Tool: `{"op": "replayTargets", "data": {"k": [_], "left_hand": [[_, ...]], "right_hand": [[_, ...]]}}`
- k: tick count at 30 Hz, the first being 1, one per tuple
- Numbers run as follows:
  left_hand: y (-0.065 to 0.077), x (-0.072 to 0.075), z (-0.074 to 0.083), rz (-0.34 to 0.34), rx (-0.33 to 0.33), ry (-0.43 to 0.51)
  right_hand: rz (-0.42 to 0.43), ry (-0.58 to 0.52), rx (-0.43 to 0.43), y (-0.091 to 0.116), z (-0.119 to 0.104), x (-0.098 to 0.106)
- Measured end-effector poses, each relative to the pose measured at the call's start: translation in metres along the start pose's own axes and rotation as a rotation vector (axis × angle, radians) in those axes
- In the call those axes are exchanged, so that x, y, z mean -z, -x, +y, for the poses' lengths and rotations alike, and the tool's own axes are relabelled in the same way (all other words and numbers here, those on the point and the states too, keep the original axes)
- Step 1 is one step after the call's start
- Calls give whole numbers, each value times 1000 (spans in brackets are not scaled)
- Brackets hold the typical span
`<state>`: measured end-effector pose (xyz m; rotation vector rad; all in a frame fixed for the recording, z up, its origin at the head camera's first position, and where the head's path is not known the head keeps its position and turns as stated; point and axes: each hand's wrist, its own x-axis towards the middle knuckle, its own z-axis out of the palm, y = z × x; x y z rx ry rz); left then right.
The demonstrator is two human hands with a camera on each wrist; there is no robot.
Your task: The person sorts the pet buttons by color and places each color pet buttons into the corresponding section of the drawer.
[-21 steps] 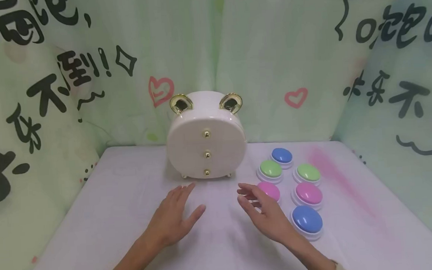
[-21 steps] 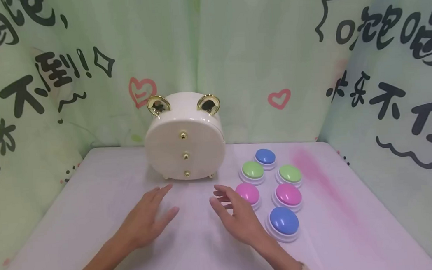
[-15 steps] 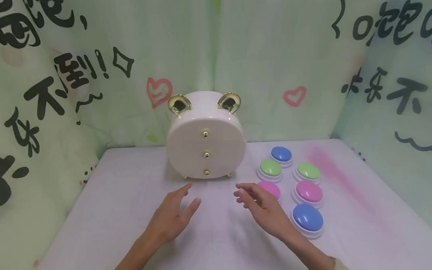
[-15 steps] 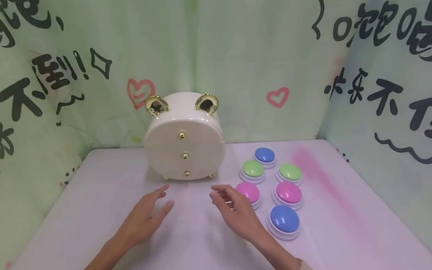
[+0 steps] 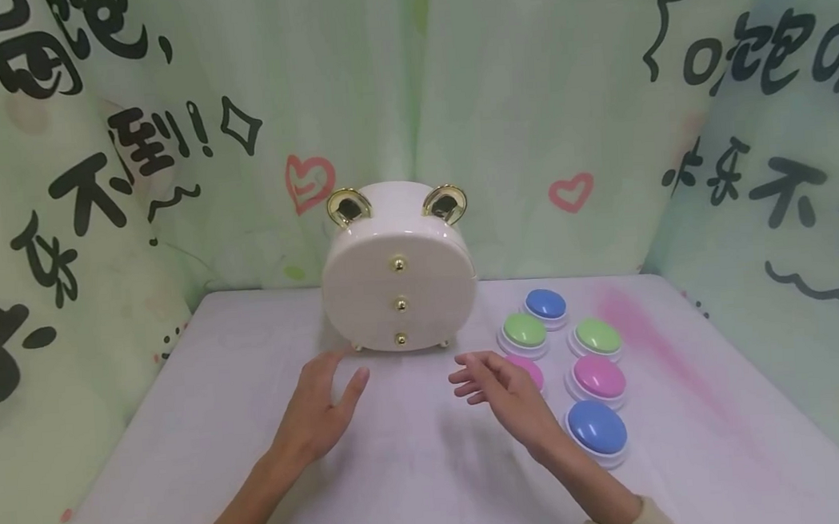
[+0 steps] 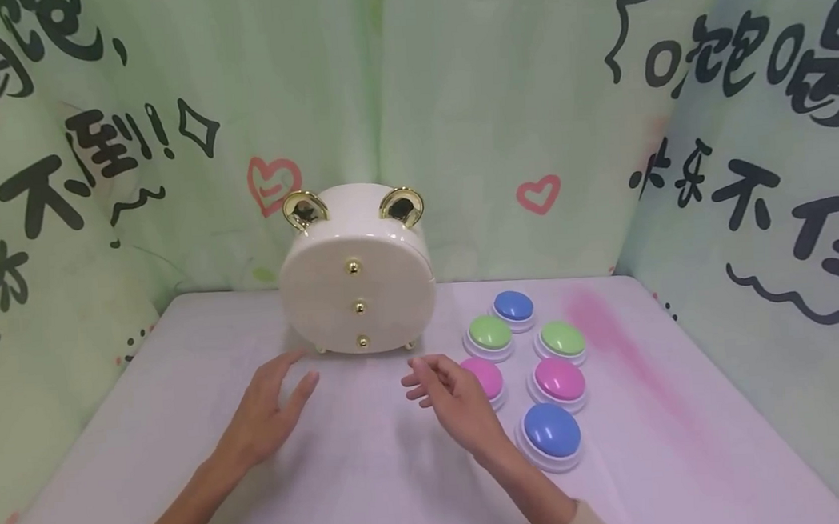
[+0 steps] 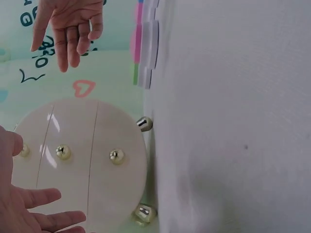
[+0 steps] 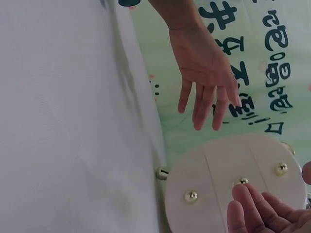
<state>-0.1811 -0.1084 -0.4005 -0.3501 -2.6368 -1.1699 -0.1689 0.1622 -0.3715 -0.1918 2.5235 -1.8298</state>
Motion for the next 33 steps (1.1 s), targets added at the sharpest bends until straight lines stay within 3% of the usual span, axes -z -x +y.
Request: {"op": "replayTargets", "data": {"k": [7, 15, 19, 27, 33], "left_hand": [[-5, 9, -4, 109, -53, 48], [-16, 19, -6, 353, -173, 137], [-26, 27, -1, 437, -242, 172], [-49, 37, 3, 519, -318, 209], [-64, 42, 3, 504, -345, 290]], "right_hand": [[32, -24, -28, -7, -1, -4], [21, -97, -21, -16, -4, -15], [19, -125, -9, -21, -7, -18], [35, -166, -24, -30, -10, -20], [15, -208, -36, -37, -14, -22]]}}
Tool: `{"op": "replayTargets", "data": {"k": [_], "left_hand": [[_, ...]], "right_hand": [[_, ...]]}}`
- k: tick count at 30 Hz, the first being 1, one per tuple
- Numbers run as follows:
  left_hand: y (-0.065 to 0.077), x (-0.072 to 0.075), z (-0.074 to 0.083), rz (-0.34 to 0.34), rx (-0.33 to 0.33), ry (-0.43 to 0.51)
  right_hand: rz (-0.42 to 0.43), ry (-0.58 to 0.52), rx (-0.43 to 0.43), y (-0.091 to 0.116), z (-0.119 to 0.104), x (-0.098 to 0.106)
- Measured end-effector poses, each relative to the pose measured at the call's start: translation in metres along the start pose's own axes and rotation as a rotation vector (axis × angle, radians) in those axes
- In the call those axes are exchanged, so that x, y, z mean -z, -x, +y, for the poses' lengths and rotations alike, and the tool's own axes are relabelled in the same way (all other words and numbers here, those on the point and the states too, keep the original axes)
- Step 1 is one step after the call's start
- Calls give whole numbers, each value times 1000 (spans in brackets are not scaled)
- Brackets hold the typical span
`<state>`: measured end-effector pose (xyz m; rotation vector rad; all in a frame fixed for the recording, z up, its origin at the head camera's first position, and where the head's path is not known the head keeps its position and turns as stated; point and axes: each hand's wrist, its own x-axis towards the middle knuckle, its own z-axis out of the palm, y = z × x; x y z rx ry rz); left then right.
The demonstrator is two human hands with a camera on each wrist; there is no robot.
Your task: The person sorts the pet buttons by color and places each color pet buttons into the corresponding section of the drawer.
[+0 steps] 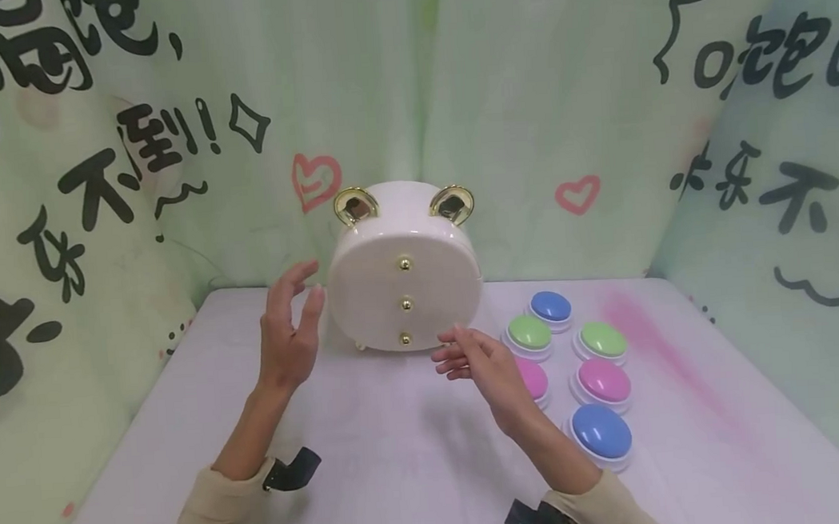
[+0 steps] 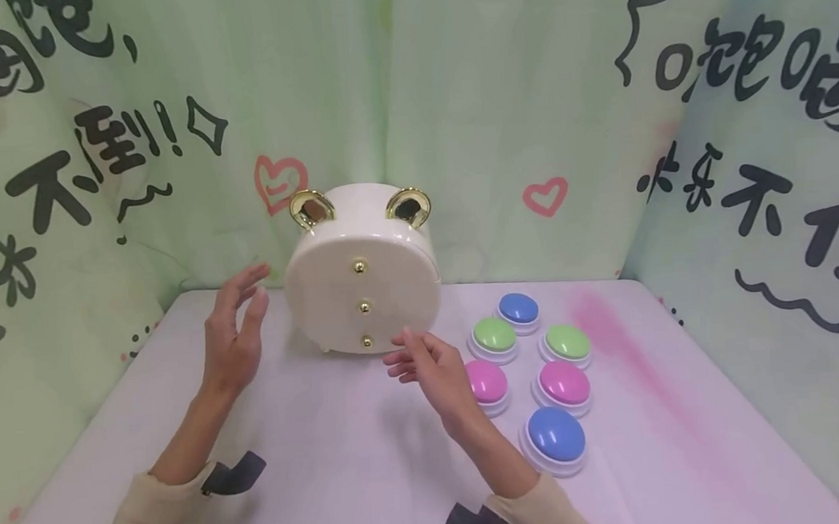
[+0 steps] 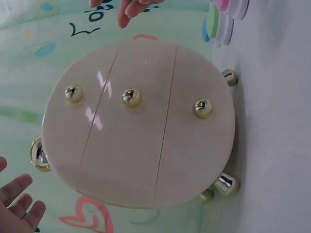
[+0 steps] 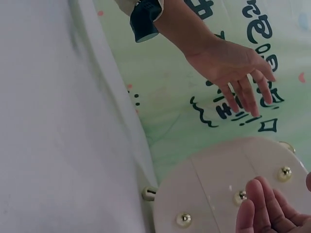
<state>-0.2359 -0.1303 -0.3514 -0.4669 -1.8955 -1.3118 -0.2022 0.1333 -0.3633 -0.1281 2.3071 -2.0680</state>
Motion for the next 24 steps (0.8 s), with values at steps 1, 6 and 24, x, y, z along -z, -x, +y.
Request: {"op": "replayTargets", "data": {"k": [1, 6, 24], "left_hand": [[-2, 0, -1, -9, 9, 15], [-12, 2, -7, -39, 86, 73], [-40, 14, -21, -212, 191, 95]], "right_hand": [[-4, -8, -1, -1, 0, -1], [-15, -49, -7, -5, -3, -7], [-17, -83, -9, -23, 0, -23]]}}
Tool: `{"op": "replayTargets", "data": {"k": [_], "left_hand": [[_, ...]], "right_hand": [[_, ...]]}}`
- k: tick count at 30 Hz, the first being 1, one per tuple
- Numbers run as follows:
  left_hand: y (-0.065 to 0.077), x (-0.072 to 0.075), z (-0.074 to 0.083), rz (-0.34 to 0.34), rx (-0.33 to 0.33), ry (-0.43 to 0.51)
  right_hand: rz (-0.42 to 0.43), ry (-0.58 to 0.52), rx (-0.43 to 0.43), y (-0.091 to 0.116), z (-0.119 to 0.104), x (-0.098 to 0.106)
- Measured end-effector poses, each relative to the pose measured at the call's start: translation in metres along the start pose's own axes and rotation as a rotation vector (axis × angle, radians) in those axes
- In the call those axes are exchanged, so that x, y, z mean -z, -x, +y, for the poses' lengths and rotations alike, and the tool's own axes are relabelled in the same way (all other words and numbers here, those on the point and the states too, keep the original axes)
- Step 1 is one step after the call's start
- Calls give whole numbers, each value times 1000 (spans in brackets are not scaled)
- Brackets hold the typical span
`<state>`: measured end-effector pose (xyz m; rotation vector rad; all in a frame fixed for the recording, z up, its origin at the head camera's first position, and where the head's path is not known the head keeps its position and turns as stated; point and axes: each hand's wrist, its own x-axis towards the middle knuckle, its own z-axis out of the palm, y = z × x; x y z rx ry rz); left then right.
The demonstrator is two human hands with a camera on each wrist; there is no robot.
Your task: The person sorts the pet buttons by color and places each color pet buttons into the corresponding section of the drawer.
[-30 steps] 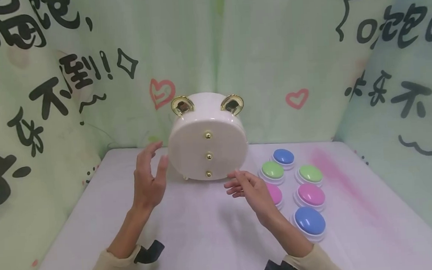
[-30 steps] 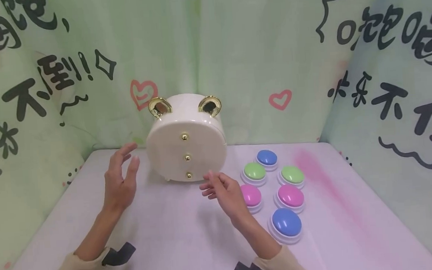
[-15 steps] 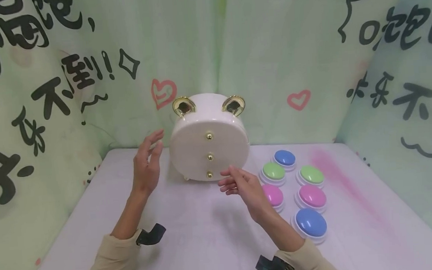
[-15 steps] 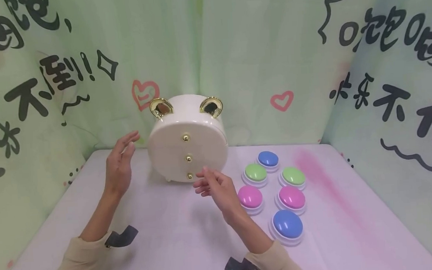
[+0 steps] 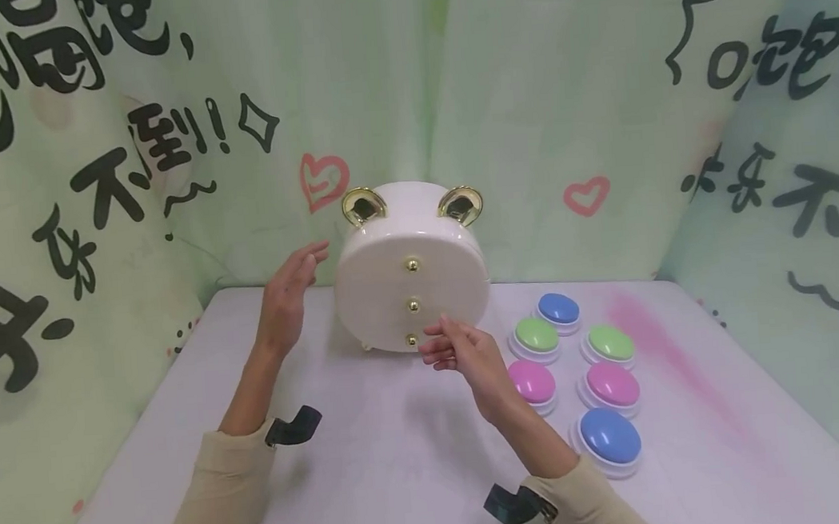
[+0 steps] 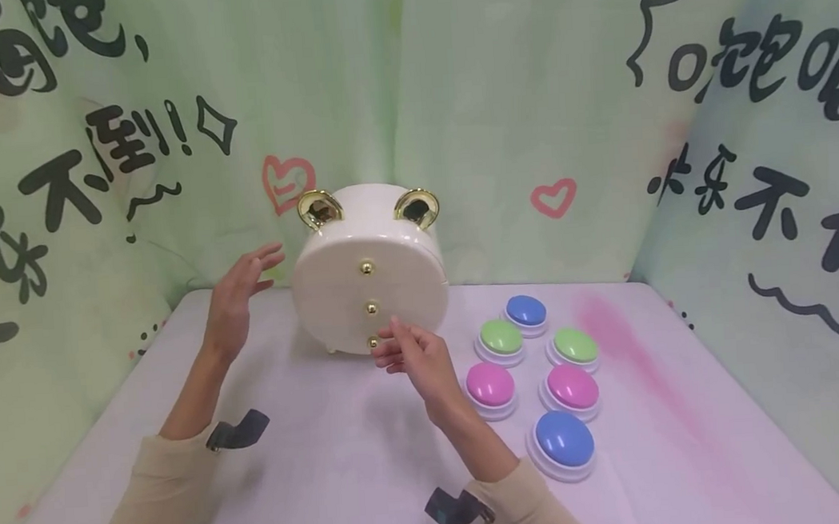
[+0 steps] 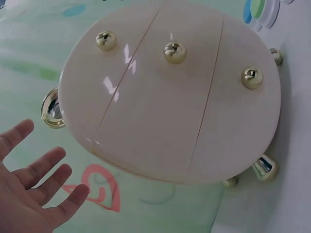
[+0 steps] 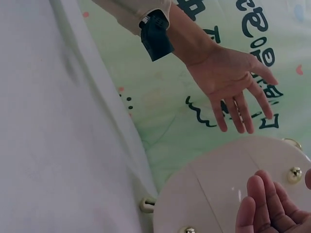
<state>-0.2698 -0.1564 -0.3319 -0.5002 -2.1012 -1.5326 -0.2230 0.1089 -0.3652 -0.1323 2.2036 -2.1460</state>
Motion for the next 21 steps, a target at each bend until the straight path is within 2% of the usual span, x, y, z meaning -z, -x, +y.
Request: {"op": "replayTargets", "data": {"k": [7, 15, 21], "left_hand": [[-13, 3, -1, -15, -26, 24], [-18, 3, -8, 32, -27, 85], [-21, 1, -16, -27, -92, 165]], "right_hand": [[-14, -43, 1, -7, -1, -5], [-15, -96, 1, -15, -4, -10], [-6, -145, 40, -21, -8, -16]]}}
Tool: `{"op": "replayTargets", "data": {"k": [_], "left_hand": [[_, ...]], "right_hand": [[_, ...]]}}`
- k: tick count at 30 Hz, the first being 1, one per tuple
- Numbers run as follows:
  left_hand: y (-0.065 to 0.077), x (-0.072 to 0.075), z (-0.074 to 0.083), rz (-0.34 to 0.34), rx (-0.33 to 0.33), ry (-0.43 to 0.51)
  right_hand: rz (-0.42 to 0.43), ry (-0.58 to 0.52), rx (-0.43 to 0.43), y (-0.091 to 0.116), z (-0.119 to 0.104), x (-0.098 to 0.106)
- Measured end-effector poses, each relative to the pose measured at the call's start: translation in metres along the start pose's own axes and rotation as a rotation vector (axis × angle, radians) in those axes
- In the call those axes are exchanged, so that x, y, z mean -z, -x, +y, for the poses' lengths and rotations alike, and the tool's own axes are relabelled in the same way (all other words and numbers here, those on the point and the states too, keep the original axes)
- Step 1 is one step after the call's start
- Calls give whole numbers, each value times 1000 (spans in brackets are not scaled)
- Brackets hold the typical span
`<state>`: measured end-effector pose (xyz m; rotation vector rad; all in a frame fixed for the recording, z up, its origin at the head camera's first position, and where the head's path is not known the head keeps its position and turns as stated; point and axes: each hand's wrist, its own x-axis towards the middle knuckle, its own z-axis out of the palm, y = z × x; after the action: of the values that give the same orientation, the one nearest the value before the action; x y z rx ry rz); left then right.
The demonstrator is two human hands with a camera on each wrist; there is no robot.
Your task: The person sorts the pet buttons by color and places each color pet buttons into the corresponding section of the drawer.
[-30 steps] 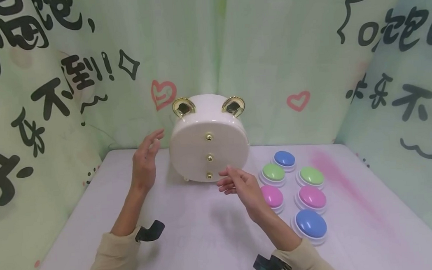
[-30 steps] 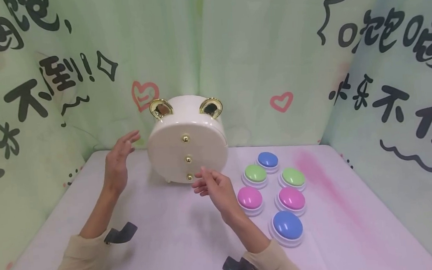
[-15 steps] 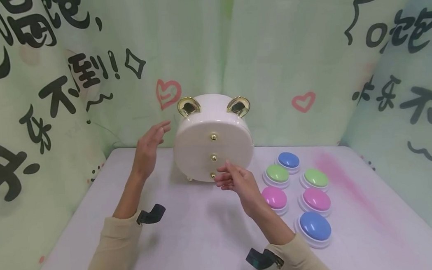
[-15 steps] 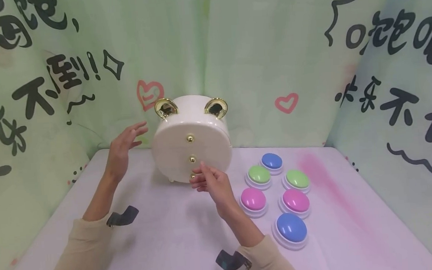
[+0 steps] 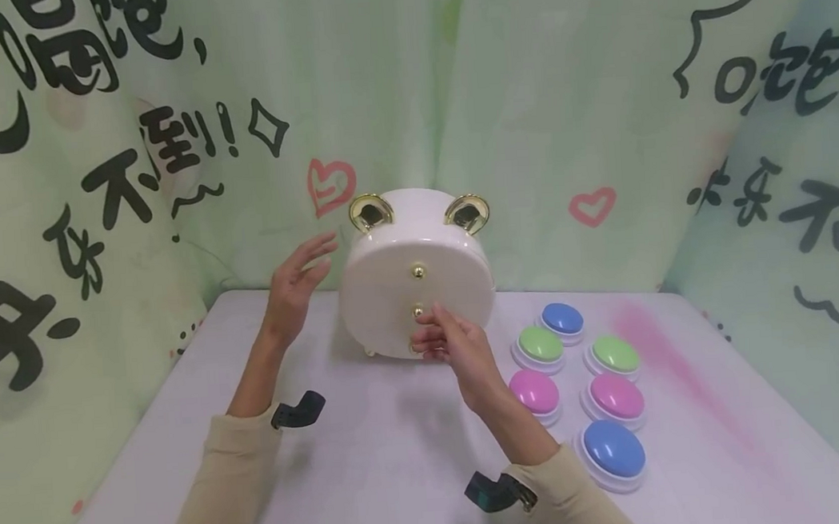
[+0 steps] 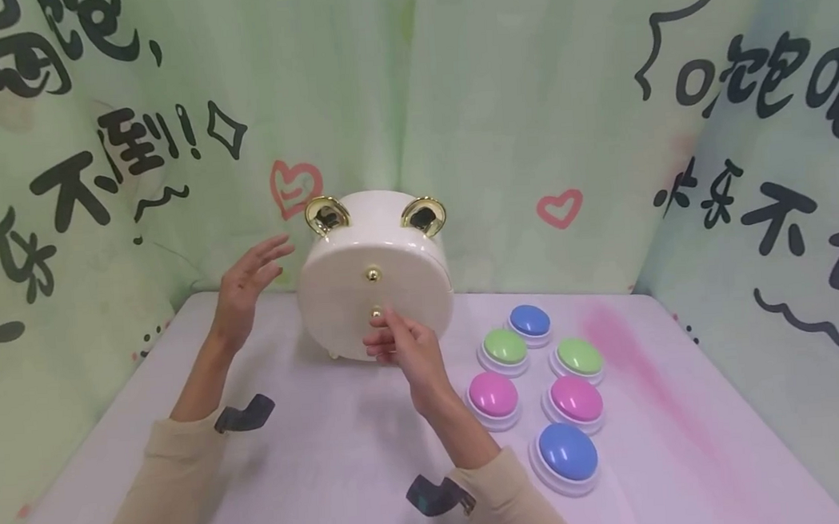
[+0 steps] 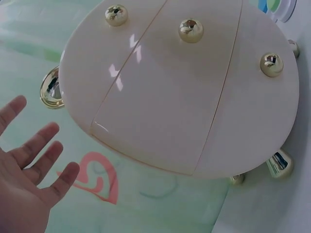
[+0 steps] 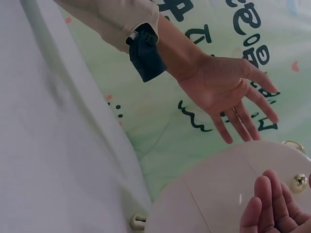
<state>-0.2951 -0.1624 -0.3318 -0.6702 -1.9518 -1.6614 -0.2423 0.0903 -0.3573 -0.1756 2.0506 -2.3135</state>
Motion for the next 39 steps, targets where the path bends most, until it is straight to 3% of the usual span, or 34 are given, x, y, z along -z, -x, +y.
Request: {"op": "replayTargets", "data": {"k": [5, 18, 30, 39], "left_hand": [[-5, -3, -4, -55, -39, 35], [-13, -10, -12, -96, -28, 24], [-17, -8, -16, -136, -3, -86], [-18, -13, -15, -128, 56, -89]], "right_hand": [[15, -47, 15, -5, -4, -4], [12, -84, 8, -17, -12, -9], [4, -127, -29, -30, -17, -16], [-8, -135, -29, -35, -21, -19]]}}
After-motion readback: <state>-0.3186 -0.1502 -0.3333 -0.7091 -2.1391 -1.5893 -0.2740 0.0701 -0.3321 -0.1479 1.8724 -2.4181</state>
